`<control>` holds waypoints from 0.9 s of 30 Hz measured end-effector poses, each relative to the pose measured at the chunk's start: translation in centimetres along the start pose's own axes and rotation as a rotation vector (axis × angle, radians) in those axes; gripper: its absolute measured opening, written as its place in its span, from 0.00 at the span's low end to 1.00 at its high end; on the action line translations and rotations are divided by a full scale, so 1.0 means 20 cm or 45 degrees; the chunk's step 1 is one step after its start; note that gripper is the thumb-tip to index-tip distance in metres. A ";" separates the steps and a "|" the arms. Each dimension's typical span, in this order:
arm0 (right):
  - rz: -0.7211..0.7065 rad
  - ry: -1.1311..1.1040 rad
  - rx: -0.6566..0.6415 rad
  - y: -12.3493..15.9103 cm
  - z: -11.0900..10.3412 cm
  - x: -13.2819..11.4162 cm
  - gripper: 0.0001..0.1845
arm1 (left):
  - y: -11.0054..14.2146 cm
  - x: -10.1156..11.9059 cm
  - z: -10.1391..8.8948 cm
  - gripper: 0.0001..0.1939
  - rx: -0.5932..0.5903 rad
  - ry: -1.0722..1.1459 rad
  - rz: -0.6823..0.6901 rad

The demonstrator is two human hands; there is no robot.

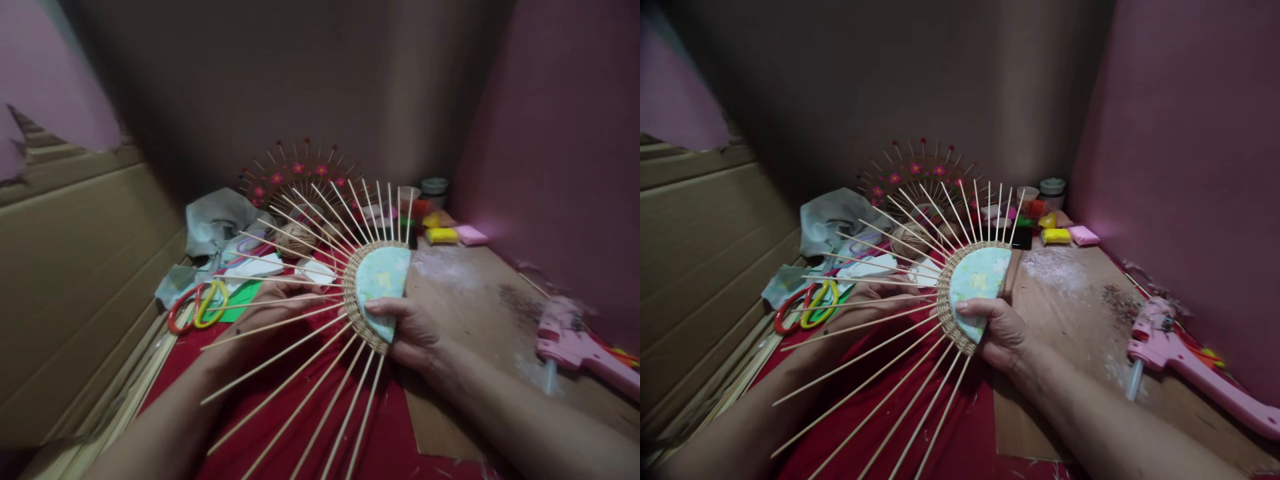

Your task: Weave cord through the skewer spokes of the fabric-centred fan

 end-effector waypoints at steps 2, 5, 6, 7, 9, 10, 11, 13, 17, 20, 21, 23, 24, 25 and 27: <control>-0.018 -0.017 0.037 -0.01 -0.01 -0.01 0.25 | -0.01 0.00 -0.05 0.11 -0.066 -0.096 -0.047; -0.032 -0.058 0.064 -0.01 -0.03 -0.01 0.21 | -0.04 -0.01 -0.14 0.09 -0.086 -0.205 -0.096; -0.035 -0.073 0.063 -0.02 -0.03 -0.01 0.19 | -0.05 -0.02 -0.16 0.09 -0.089 -0.224 -0.092; -0.038 -0.087 0.065 -0.02 -0.04 -0.01 0.17 | -0.07 -0.03 -0.19 0.08 -0.092 -0.241 -0.080; -0.051 -0.115 0.075 -0.02 -0.04 -0.02 0.16 | -0.09 -0.04 -0.22 0.07 -0.088 -0.283 -0.045; -0.067 -0.130 0.087 -0.03 -0.05 -0.02 0.16 | -0.10 -0.04 -0.25 0.07 -0.066 -0.302 -0.018; -0.083 -0.141 0.101 -0.03 -0.05 -0.03 0.16 | -0.10 -0.04 -0.27 0.08 -0.038 -0.321 0.007; -0.109 -0.146 0.142 -0.03 -0.05 -0.04 0.16 | -0.12 -0.05 -0.31 0.08 0.001 -0.342 0.053; -0.139 -0.151 0.251 -0.03 -0.06 -0.05 0.16 | -0.14 -0.08 -0.39 0.07 -0.027 -0.331 0.112; -0.119 -0.160 0.268 -0.03 -0.07 -0.05 0.14 | -0.14 -0.08 -0.46 0.06 0.016 -0.249 0.126; -0.113 -0.160 0.264 -0.04 -0.07 -0.05 0.13 | -0.14 -0.09 -0.49 0.06 0.045 -0.223 0.124; -0.116 -0.165 0.253 -0.04 -0.08 -0.05 0.13 | -0.14 -0.10 -0.54 0.05 0.114 -0.189 0.111; -0.124 -0.169 0.250 -0.04 -0.08 -0.05 0.13 | -0.14 -0.11 -0.57 0.05 0.153 -0.169 0.103; -0.132 -0.171 0.247 -0.04 -0.09 -0.05 0.13 | -0.14 -0.12 -0.59 0.06 0.189 -0.145 0.093; -0.137 -0.168 0.247 -0.05 -0.09 -0.05 0.12 | -0.13 -0.13 -0.61 0.06 0.245 -0.087 0.082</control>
Point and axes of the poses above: each hand's wrist, its own y-axis away from the middle knuckle, its own z-axis out of the palm, x = y × z, the point moved 6 cm from there along -y, towards the middle knuckle, and after that the axes turned 2 degrees about -z, right-handed, at the moved point
